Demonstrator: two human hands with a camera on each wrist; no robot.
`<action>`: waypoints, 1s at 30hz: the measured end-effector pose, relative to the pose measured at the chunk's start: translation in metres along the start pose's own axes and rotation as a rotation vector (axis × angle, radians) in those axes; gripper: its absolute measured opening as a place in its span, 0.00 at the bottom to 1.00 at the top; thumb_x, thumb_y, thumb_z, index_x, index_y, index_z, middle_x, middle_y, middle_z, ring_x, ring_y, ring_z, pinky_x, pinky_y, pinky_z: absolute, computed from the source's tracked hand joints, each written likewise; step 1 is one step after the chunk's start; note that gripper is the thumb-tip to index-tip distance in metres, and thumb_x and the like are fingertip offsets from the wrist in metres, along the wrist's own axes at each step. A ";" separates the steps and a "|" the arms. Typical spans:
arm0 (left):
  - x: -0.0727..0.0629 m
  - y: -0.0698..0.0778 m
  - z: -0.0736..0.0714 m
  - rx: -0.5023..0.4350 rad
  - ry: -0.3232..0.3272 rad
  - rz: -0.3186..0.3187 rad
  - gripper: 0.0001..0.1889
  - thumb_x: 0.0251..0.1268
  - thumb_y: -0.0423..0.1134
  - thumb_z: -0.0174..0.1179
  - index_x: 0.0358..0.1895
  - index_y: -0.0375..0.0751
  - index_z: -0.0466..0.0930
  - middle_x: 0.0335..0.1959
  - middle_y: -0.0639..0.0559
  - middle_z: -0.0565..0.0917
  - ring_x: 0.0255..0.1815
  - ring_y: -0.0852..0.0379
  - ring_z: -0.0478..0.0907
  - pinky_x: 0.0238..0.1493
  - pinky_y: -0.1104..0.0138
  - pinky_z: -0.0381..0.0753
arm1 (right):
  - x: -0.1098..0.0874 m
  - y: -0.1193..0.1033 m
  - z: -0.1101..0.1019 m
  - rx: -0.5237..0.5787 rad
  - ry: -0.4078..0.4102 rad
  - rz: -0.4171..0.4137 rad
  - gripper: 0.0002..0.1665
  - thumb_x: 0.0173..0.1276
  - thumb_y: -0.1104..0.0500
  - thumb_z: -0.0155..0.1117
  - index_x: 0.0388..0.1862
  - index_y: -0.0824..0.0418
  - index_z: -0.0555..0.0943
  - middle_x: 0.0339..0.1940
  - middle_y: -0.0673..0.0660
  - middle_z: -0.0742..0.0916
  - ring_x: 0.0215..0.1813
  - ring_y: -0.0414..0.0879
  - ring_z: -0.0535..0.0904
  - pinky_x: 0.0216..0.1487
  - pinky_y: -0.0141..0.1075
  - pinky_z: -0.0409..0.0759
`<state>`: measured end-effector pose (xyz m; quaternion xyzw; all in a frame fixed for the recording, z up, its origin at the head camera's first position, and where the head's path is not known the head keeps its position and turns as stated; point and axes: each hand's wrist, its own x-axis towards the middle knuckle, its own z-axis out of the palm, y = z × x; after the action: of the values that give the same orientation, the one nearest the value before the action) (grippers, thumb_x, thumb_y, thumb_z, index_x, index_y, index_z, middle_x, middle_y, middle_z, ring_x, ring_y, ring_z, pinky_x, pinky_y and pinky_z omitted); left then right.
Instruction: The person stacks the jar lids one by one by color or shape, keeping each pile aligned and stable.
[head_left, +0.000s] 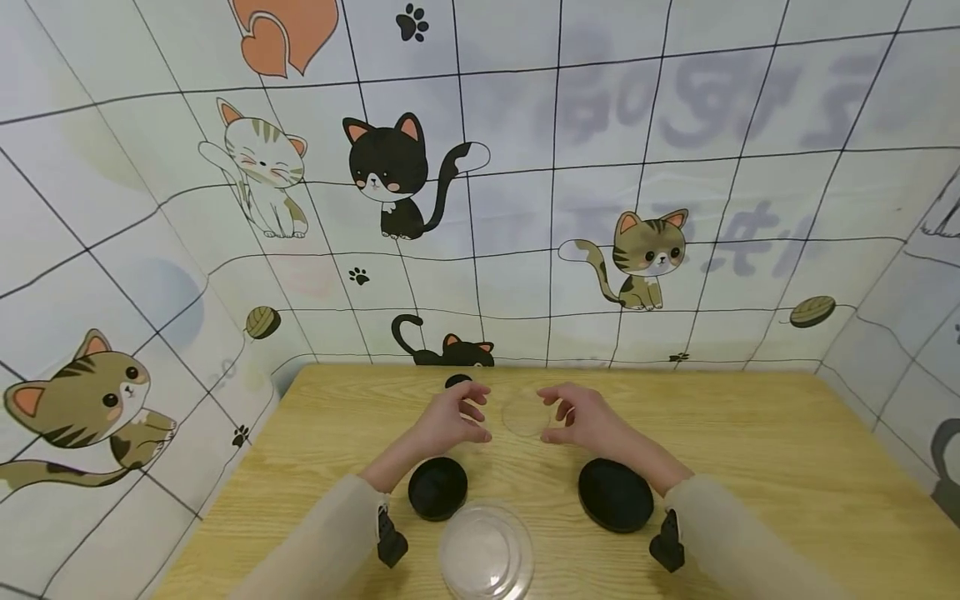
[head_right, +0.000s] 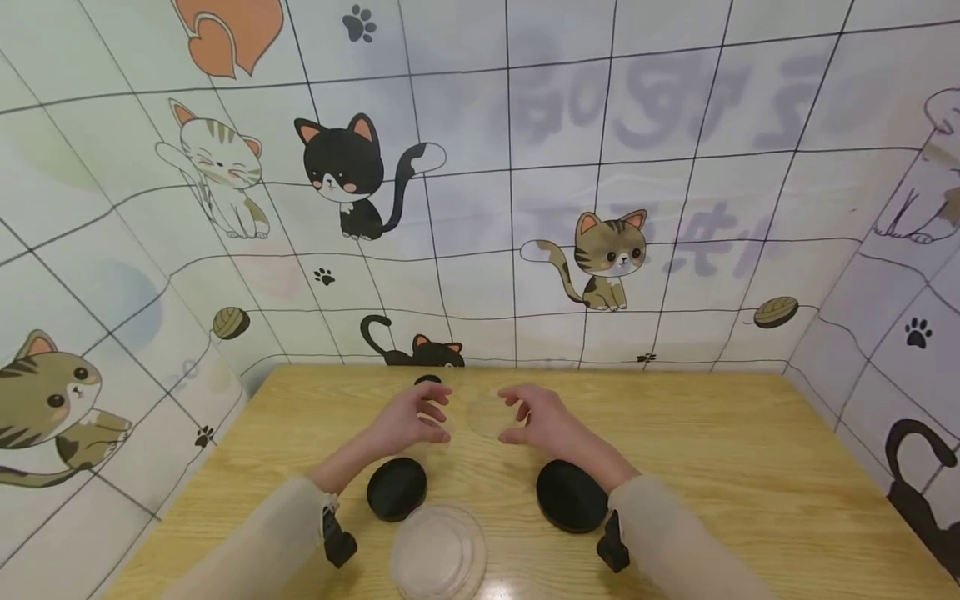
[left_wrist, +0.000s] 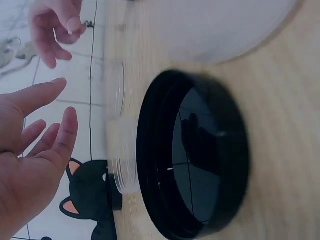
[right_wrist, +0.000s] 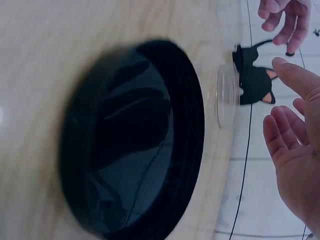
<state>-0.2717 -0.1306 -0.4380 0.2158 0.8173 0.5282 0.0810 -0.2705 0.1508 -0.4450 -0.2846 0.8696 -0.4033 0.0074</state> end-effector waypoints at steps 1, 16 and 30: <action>0.004 -0.002 0.000 0.004 0.008 -0.003 0.33 0.54 0.23 0.74 0.66 0.30 0.73 0.56 0.32 0.75 0.49 0.42 0.81 0.44 0.61 0.85 | 0.002 0.002 -0.002 -0.003 0.006 0.009 0.35 0.61 0.63 0.79 0.66 0.70 0.77 0.52 0.67 0.82 0.41 0.52 0.79 0.38 0.38 0.80; 0.047 -0.021 0.006 0.072 0.022 -0.087 0.40 0.53 0.27 0.76 0.71 0.32 0.70 0.63 0.33 0.74 0.57 0.41 0.81 0.50 0.58 0.84 | 0.023 0.025 0.007 0.127 0.032 0.249 0.49 0.60 0.59 0.81 0.76 0.67 0.67 0.64 0.68 0.78 0.51 0.53 0.79 0.46 0.45 0.83; 0.061 -0.021 0.016 0.083 -0.092 -0.170 0.43 0.53 0.29 0.77 0.73 0.32 0.66 0.68 0.36 0.72 0.57 0.43 0.78 0.52 0.58 0.81 | 0.023 0.042 0.018 0.022 -0.017 0.311 0.57 0.55 0.58 0.85 0.77 0.71 0.63 0.62 0.65 0.79 0.54 0.54 0.79 0.56 0.49 0.80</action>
<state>-0.3258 -0.0981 -0.4583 0.1730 0.8491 0.4747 0.1539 -0.3061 0.1483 -0.4814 -0.1499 0.8986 -0.4045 0.0803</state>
